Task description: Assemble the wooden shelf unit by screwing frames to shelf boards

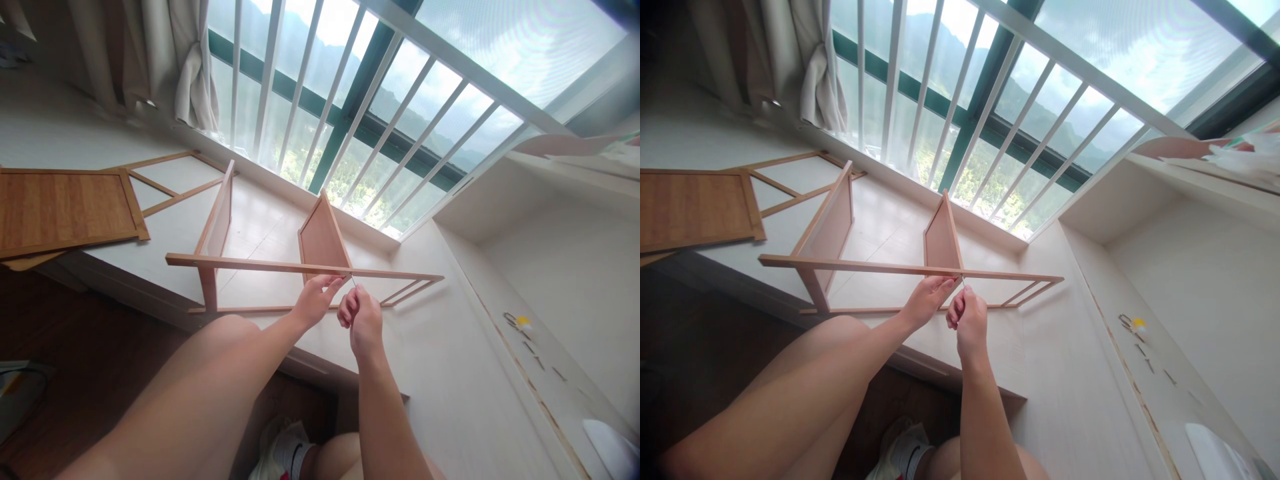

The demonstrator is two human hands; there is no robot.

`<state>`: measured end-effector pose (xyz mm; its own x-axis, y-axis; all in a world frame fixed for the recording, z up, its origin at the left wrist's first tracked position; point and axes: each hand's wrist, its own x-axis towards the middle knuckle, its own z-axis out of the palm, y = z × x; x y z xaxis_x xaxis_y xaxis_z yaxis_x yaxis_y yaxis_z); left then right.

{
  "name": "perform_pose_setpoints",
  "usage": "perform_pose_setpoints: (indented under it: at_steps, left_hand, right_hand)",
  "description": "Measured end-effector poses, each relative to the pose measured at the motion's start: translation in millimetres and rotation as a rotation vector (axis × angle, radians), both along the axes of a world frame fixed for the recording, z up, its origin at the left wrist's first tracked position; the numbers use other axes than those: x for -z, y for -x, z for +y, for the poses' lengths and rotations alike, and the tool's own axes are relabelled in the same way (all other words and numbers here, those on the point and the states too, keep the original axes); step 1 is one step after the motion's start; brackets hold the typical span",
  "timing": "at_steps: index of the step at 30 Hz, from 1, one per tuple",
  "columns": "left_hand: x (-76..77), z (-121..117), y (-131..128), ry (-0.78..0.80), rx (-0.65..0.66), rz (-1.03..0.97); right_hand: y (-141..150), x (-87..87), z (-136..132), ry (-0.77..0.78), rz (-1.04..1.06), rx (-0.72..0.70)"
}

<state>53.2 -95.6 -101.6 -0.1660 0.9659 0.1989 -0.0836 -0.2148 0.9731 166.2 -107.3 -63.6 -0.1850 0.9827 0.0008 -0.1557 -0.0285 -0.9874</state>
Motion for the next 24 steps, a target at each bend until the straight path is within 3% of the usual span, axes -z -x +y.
perform_pose_setpoints:
  at_steps: [9, 16, 24]
  left_hand:
    - [7.7, 3.8, 0.6, 0.003, 0.001, 0.066]
    - [6.0, 3.6, -0.8, -0.005, -0.026, 0.073]
    - [6.3, 3.2, -1.3, 0.008, -0.029, 0.037]
  right_hand:
    - [-8.2, 5.4, 6.6, -0.011, -0.167, -0.007]
    - [-13.0, 1.0, 2.8, -0.422, -0.802, 0.16]
    - [-14.7, -5.9, 1.3, -0.481, -1.124, 0.223]
